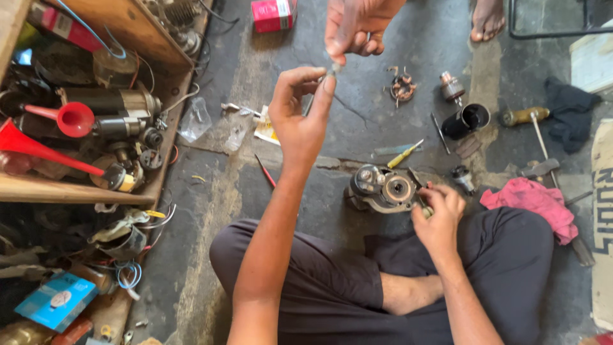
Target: The person sits on the floor and works on a disassembled electrical motor. They use a metal rod to adjust internal components and then use pliers to manipulate the copper windings on the rotor.
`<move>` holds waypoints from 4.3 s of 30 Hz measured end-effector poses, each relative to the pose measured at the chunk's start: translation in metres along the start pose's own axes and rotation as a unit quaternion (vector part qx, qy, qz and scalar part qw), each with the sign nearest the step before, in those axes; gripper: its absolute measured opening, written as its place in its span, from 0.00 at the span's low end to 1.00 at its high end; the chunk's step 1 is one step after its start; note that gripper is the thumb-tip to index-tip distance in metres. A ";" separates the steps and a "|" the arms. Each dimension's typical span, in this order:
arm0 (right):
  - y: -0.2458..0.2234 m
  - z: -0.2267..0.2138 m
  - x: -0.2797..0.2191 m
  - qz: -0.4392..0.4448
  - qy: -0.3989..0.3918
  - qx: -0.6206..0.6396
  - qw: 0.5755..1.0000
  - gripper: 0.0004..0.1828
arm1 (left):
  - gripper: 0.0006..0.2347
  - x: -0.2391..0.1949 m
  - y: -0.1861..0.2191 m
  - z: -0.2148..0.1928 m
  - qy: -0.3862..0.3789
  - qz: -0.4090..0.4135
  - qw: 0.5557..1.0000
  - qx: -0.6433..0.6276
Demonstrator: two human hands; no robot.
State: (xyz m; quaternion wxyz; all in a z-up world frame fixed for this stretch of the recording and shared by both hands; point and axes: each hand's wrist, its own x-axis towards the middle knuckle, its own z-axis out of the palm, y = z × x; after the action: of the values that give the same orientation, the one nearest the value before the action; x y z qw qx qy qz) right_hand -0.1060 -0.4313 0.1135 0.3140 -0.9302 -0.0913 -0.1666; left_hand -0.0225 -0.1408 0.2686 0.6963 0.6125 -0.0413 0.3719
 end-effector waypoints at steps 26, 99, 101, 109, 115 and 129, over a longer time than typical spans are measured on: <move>0.056 -0.012 -0.082 0.272 -0.152 0.428 0.848 0.10 | 0.27 -0.101 0.039 -0.021 -0.360 -0.080 0.912 0.181; -0.035 -0.046 0.035 -0.097 -0.126 0.302 0.940 0.18 | 0.20 -0.120 0.000 0.031 -0.150 0.027 0.928 0.341; -0.029 -0.039 0.036 -0.073 -0.122 0.324 0.935 0.14 | 0.17 -0.114 0.012 0.029 -0.247 0.066 0.879 0.403; -0.017 -0.018 0.050 0.130 -0.186 0.510 0.830 0.16 | 0.28 -0.100 0.038 0.015 -0.394 0.036 0.827 0.400; 0.045 -0.051 0.052 0.185 -0.019 0.419 0.889 0.08 | 0.29 -0.114 0.036 0.021 -0.330 0.110 0.817 0.460; 0.360 -0.039 0.091 0.143 0.190 -0.167 0.957 0.18 | 0.27 -0.107 0.029 0.022 -0.417 0.105 0.793 0.432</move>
State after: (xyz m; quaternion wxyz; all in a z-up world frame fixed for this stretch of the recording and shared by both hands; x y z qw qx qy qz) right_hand 0.0675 -0.7330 -0.0232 0.1866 -0.9240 0.1331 -0.3062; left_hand -0.1073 -0.2111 0.2428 0.2308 0.9371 -0.2266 0.1309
